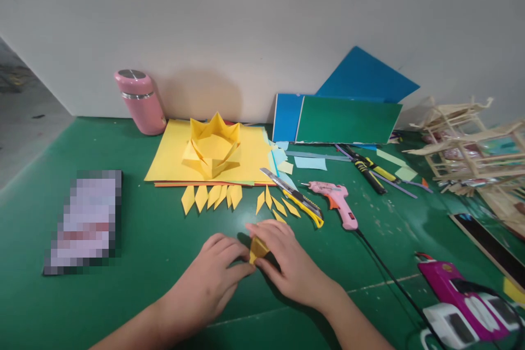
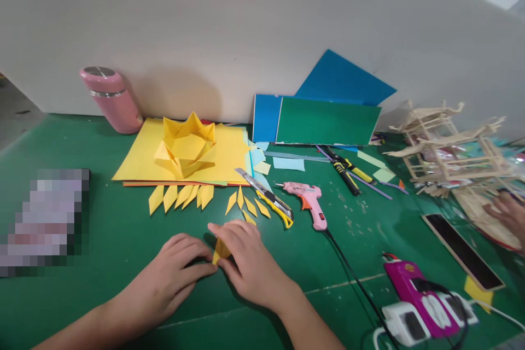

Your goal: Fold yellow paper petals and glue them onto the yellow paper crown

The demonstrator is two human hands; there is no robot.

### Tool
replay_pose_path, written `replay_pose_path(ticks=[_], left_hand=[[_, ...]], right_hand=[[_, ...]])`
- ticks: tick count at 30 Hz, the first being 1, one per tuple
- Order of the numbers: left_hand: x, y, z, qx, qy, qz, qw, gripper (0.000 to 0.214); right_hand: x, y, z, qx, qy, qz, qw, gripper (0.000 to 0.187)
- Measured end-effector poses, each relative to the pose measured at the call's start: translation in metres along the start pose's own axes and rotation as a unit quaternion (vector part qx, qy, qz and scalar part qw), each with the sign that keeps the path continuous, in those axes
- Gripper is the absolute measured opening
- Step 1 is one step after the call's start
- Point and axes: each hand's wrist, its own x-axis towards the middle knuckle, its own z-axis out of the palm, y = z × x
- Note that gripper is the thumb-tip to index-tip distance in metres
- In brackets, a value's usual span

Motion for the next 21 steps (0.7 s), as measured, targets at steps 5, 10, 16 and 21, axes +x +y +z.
replay_pose_path(ticks=[5,10,16,21], left_hand=[[0.001,0.001,0.001,-0.010,0.022,-0.009,1.000,0.032],[0.001,0.001,0.003,-0.035,0.037,-0.087,0.995,0.008],[0.002,0.001,0.005,-0.076,0.049,-0.142,0.986,0.013],[0.004,0.001,0.006,-0.136,0.069,-0.177,0.972,0.024]], right_hand=[[-0.002,0.002,0.003,0.066,0.019,-0.009,0.998,0.046],[-0.002,0.001,0.011,0.180,0.037,0.034,0.982,0.052],[0.003,-0.013,0.020,0.371,0.114,0.128,0.913,0.051],[0.005,-0.014,0.021,0.423,0.099,0.145,0.889,0.044]])
